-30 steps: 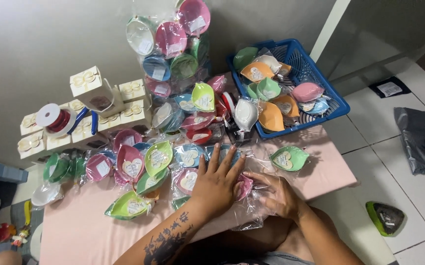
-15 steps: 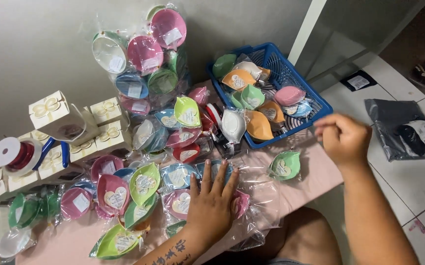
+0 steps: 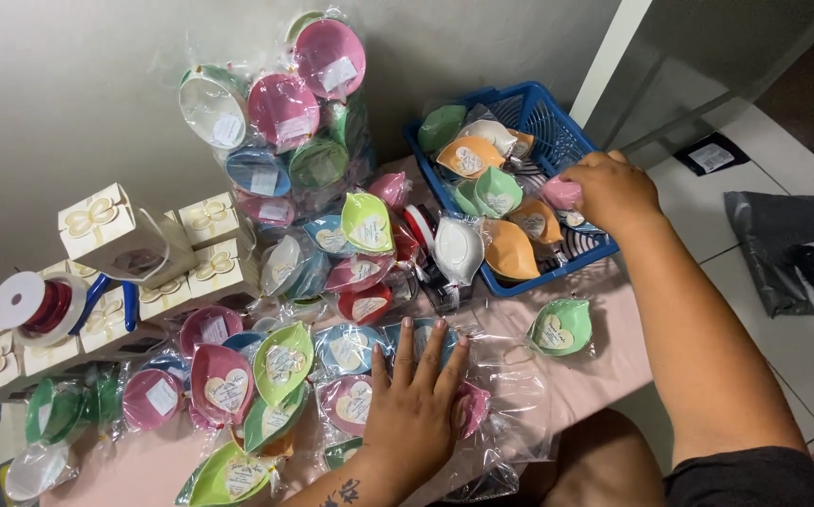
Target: Packing small, colorful, leaf-shaped plastic containers into clear plastic bags.
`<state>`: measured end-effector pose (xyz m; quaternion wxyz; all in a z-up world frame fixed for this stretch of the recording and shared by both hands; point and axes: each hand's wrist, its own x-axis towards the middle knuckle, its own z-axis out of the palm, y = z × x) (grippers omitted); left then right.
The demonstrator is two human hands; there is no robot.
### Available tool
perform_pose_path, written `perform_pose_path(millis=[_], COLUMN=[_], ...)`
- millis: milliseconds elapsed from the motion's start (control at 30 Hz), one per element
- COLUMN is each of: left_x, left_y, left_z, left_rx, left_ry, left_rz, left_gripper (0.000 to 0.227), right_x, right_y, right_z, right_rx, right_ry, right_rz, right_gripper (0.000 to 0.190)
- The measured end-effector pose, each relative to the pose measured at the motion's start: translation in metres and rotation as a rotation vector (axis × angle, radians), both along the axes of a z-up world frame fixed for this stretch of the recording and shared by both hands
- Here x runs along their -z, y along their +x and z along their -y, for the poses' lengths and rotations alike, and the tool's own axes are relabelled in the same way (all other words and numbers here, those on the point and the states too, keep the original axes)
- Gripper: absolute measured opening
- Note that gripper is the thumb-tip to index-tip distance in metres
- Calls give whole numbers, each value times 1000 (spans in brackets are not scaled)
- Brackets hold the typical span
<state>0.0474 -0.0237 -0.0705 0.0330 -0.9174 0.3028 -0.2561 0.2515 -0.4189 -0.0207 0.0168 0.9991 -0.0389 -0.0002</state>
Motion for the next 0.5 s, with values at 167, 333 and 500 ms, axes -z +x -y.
perform_pose_path(millis=[167, 333, 500], left_x=[-7, -4, -1], left_y=[0, -1, -1], left_z=[-1, -2, -1], left_rx=[31, 13, 18], left_ry=[8, 44, 34], left_rz=[-64, -36, -46], left_gripper=[65, 69, 68], right_x=[18, 6, -29], right_y=[1, -13, -21], right_z=[17, 24, -7], right_rx=[-150, -280, -100], right_ry=[-146, -108, -119], right_rz=[91, 329, -151], right_gripper=[46, 30, 82])
